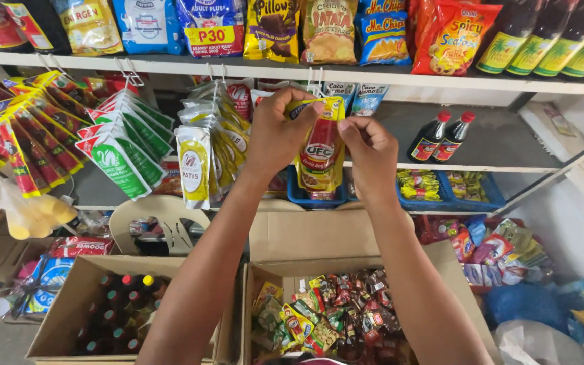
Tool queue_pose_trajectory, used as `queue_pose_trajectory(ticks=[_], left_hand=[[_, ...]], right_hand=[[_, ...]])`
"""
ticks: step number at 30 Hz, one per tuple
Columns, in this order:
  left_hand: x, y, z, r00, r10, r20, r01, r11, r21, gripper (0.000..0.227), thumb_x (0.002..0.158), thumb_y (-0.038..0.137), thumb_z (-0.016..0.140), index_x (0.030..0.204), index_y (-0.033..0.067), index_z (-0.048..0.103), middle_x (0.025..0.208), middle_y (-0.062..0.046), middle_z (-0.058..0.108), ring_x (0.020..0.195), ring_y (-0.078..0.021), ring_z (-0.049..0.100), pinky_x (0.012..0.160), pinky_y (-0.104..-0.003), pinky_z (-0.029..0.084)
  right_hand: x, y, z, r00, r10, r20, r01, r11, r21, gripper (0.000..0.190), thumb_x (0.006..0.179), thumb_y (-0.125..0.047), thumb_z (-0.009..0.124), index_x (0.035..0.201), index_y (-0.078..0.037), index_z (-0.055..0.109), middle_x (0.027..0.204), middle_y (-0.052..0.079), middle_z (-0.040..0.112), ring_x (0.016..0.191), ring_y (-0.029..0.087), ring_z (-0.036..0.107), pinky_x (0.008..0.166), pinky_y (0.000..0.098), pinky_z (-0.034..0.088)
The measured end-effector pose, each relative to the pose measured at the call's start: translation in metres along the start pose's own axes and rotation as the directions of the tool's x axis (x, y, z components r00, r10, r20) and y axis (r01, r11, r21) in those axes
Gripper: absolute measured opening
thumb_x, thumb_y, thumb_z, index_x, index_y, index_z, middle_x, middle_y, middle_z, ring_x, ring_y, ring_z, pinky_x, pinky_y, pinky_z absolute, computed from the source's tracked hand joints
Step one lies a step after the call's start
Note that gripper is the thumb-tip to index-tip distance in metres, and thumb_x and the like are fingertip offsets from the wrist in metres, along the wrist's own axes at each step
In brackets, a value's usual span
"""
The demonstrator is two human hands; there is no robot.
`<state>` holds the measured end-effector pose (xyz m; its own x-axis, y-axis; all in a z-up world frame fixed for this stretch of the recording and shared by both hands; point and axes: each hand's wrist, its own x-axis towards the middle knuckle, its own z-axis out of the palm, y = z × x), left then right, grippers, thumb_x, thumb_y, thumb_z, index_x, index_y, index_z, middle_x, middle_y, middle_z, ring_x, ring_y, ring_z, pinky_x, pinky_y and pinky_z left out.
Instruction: The person is hanging sauce packets and organizing items on shelves in a small grocery store.
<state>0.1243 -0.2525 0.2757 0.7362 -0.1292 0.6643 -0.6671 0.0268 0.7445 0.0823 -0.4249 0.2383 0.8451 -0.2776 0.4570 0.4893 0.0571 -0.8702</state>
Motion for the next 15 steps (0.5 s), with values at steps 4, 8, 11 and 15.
queue_pose_trajectory(ticks=[4,8,11,15], left_hand=[[0.011,-0.013,0.004,1.000,0.012,-0.019,-0.012,1.000,0.013,0.021,0.094,0.019,0.076,0.097,-0.0010,0.071,0.080,-0.002,0.071,0.074,-0.0038,0.060,0.066,-0.025,0.051],[0.016,-0.027,0.005,1.000,-0.015,-0.027,0.014,1.000,-0.011,0.021,0.094,0.020,0.077,0.097,-0.0009,0.072,0.079,-0.002,0.071,0.073,-0.0037,0.059,0.065,-0.025,0.051],[0.017,-0.030,0.006,0.999,-0.010,-0.037,0.010,1.000,-0.015,0.021,0.094,0.020,0.077,0.097,-0.0009,0.072,0.080,-0.002,0.072,0.074,-0.0036,0.060,0.066,-0.024,0.051],[0.020,-0.039,0.009,0.999,-0.021,-0.047,0.018,0.998,-0.068,0.021,0.094,0.019,0.077,0.096,-0.0011,0.071,0.082,-0.001,0.071,0.076,-0.0026,0.059,0.067,-0.024,0.051]], right_hand=[[0.012,0.011,0.001,1.000,-0.022,-0.012,0.021,0.999,-0.030,0.015,0.101,-0.013,0.071,0.103,0.002,0.072,0.089,-0.001,0.067,0.078,0.004,0.057,0.071,0.0208,0.047],[0.018,0.015,0.002,1.000,-0.014,-0.008,0.014,1.000,-0.023,0.016,0.100,-0.013,0.070,0.103,0.002,0.073,0.089,-0.001,0.069,0.080,0.004,0.059,0.073,0.0212,0.049],[0.021,0.017,0.002,1.000,0.005,-0.007,-0.005,1.000,0.007,0.015,0.099,-0.012,0.071,0.103,0.002,0.073,0.090,-0.001,0.069,0.081,0.005,0.059,0.074,0.0214,0.049],[0.025,0.024,0.001,1.000,0.016,-0.020,-0.015,1.000,0.021,0.014,0.100,-0.011,0.071,0.103,0.002,0.073,0.090,0.000,0.069,0.082,0.005,0.060,0.076,0.0216,0.049]])
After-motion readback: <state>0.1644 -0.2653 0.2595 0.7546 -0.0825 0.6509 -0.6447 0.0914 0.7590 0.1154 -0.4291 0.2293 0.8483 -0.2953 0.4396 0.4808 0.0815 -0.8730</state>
